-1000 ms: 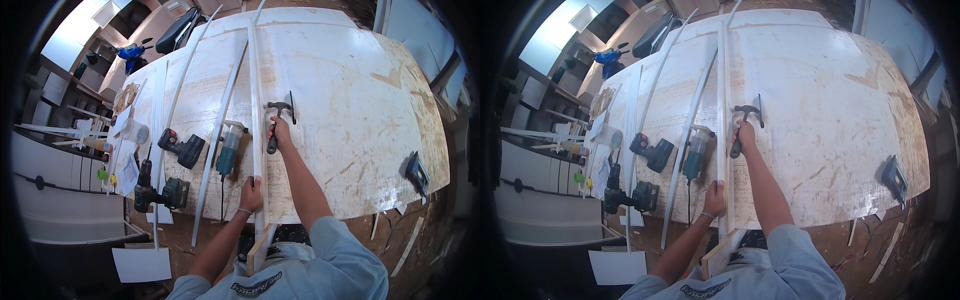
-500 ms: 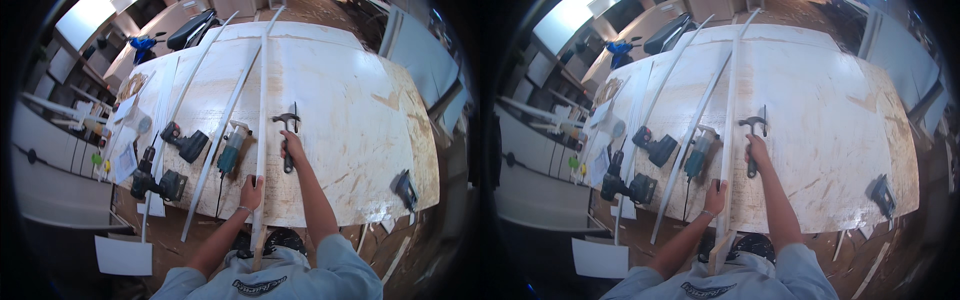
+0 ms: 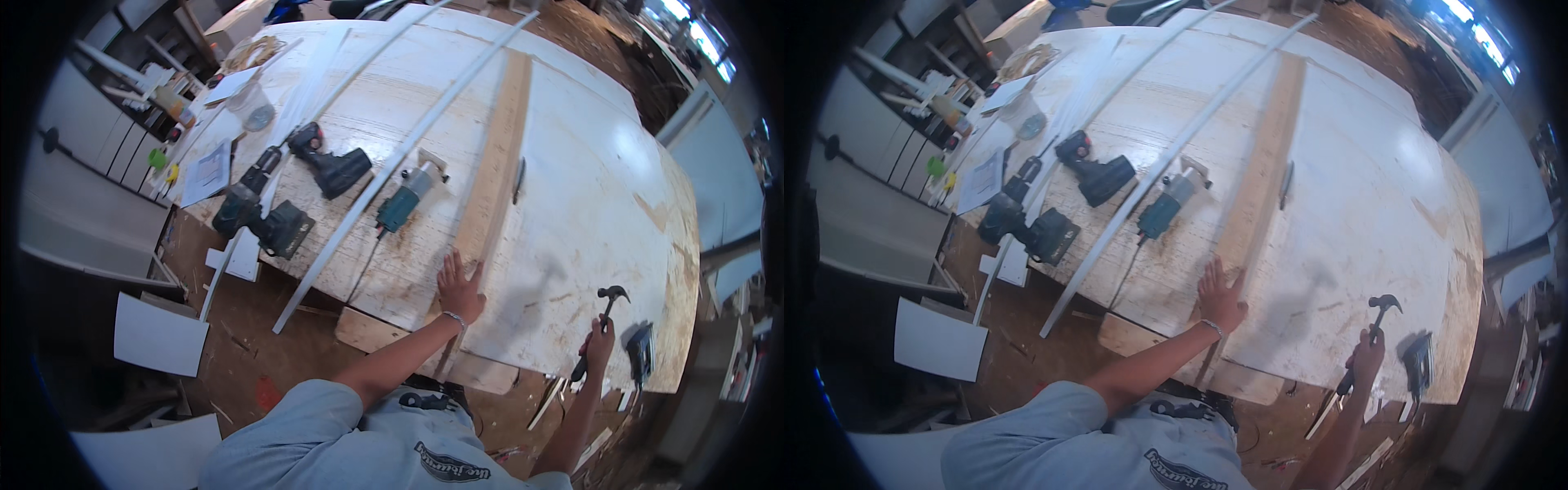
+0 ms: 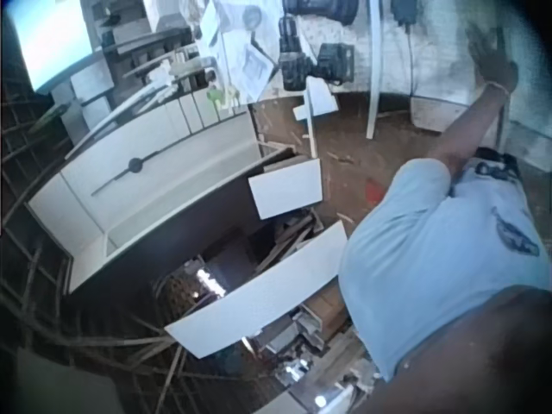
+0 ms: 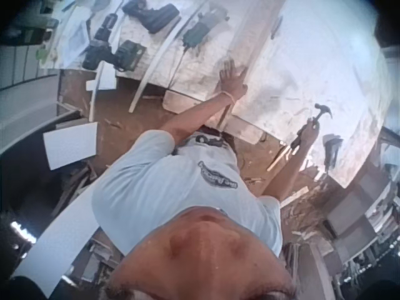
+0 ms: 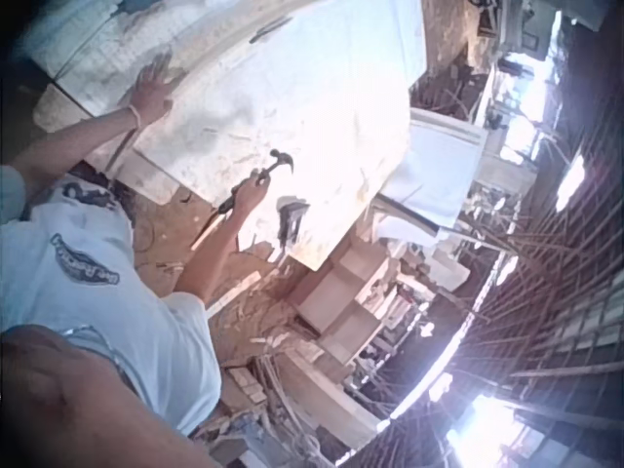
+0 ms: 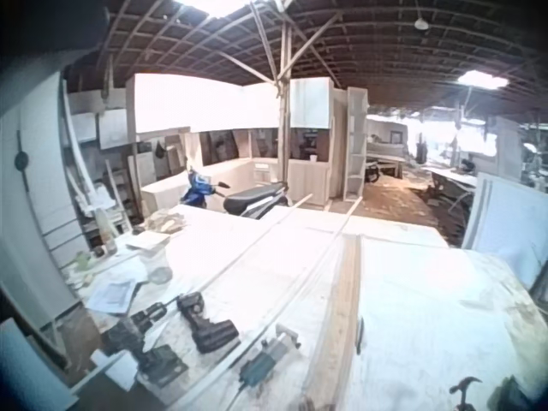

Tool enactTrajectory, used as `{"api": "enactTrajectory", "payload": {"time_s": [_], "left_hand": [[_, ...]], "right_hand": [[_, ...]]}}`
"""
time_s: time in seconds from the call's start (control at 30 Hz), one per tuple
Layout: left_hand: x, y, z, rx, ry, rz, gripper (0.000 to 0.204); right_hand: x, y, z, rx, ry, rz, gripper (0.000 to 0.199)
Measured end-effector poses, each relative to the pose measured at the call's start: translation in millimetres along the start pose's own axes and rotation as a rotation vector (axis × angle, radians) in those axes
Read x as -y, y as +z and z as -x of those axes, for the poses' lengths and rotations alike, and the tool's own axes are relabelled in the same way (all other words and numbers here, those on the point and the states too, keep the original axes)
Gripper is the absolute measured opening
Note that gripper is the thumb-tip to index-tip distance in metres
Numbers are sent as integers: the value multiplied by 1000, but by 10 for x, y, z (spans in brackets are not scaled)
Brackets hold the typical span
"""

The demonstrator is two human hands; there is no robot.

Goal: The person wipes a wooden board with a cloth, picks up a plastic bottle, and then moves to a workbench to hammer a nail into a wooden strip, measures a piece of wood with a tape measure, and aligns a white trim piece against a wooden frame.

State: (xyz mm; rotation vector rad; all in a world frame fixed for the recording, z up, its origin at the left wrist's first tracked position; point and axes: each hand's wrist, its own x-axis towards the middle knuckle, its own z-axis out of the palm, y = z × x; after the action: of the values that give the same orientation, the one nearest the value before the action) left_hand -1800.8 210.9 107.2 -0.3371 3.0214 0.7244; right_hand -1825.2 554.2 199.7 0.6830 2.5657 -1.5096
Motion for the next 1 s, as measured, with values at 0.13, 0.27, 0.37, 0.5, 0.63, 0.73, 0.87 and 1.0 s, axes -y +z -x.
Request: {"api": "enactTrajectory", "payload": {"time_s": [0.13, 0.27, 0.37, 0.5, 0.63, 0.73, 0.87, 1.0], "left_hand": [[61, -43, 39, 3, 15, -28, 87], [44, -20, -7, -60, -28, 82, 104], [25, -18, 80, -46, -78, 104, 115], [-17, -19, 47, -20, -104, 116, 114], [17, 29, -15, -48, -92, 118, 109], [12, 23, -28, -42, -98, 120, 106], [125, 46, -30, -91, -38, 204, 114], [460, -176, -35, -41, 44, 363, 124]], "right_hand": [[-608, 49, 64, -141, 34, 175, 39], [-1131, 165, 61, -231, -100, 473, 46], [-1023, 362, 88, -202, -110, 486, 51], [-941, 601, 110, -306, -237, 625, 45], [-942, 707, 72, -400, -309, 634, 41], [-933, 735, 59, -398, -278, 617, 40], [-891, 783, 45, -387, -303, 655, 39], [-926, 743, 72, -422, -270, 657, 39]]}}
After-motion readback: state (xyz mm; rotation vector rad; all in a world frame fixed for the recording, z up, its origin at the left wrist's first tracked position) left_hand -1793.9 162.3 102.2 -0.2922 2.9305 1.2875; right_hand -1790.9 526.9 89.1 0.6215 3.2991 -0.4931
